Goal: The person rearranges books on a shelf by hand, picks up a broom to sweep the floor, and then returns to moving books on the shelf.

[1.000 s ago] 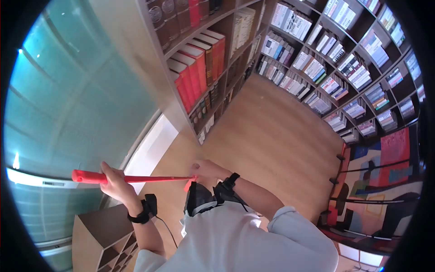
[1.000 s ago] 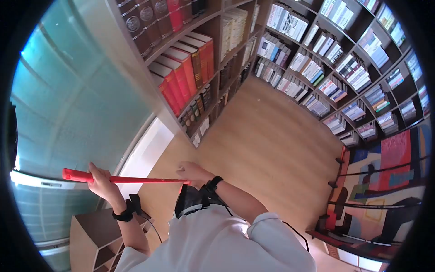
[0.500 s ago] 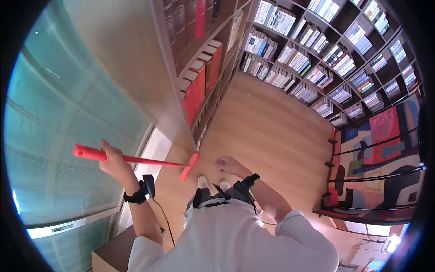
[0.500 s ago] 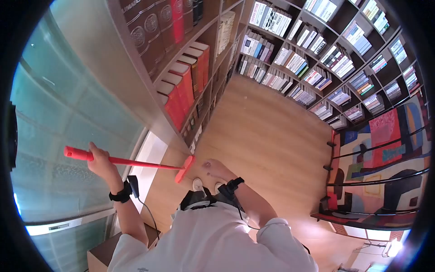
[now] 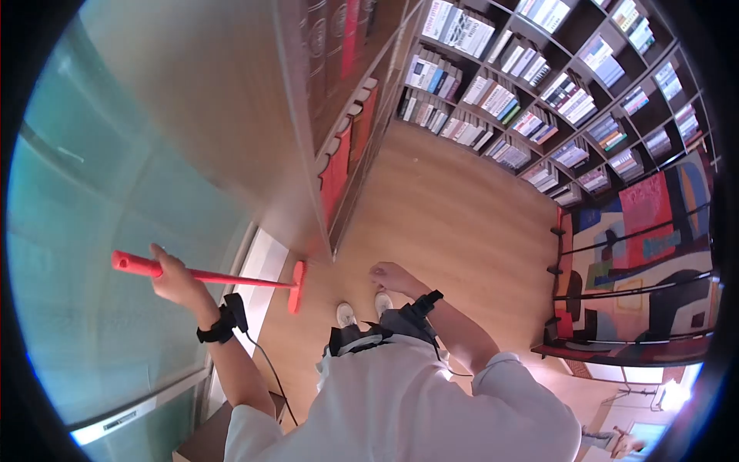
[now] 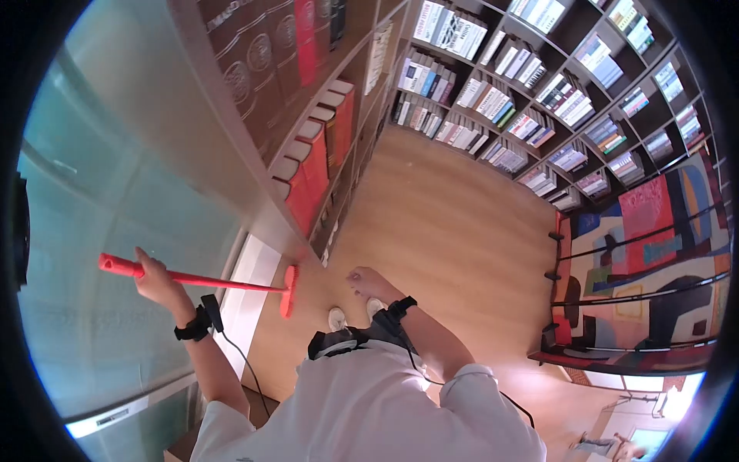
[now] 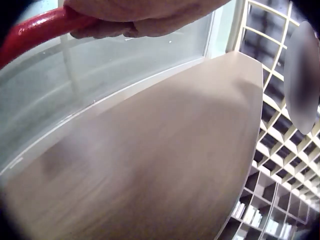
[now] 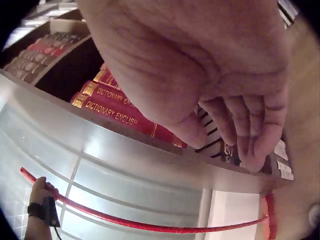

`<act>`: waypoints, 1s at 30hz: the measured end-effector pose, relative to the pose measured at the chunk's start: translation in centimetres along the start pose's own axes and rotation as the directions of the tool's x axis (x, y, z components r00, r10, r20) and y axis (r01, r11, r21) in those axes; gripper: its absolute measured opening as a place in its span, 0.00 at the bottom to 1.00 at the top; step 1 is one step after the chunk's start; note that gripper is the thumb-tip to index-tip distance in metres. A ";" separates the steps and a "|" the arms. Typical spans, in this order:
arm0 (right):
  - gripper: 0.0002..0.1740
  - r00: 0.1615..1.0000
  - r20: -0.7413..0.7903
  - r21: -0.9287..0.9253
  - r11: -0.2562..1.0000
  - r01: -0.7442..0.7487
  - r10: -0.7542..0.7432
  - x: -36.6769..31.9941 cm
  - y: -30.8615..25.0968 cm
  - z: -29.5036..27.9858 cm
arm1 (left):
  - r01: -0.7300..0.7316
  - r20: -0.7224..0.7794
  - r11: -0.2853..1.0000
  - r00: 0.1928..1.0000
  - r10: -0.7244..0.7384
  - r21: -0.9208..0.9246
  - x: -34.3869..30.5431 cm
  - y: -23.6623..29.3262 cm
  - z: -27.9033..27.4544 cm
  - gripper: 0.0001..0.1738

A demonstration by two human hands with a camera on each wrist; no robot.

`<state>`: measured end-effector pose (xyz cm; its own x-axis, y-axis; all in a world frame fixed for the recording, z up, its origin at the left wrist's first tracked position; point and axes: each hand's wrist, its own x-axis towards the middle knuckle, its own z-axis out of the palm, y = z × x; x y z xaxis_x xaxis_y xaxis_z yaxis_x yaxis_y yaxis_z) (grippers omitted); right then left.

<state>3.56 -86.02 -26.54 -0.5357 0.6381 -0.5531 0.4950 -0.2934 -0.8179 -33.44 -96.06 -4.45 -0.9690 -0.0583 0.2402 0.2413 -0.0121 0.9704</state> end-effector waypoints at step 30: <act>0.17 0.989 -0.106 0.219 0.973 -0.078 0.104 -0.6 2.4 -5.6 | -0.375 0.269 0.275 0.896 0.354 0.885 8.7 -22.0 0.0 0.44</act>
<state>8.84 -83.11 -27.30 -0.4056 0.6764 -0.6148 0.3736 -0.4912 -0.7868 -47.17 -96.33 -23.74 -0.7968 0.2120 0.5658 0.3820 0.9023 0.1999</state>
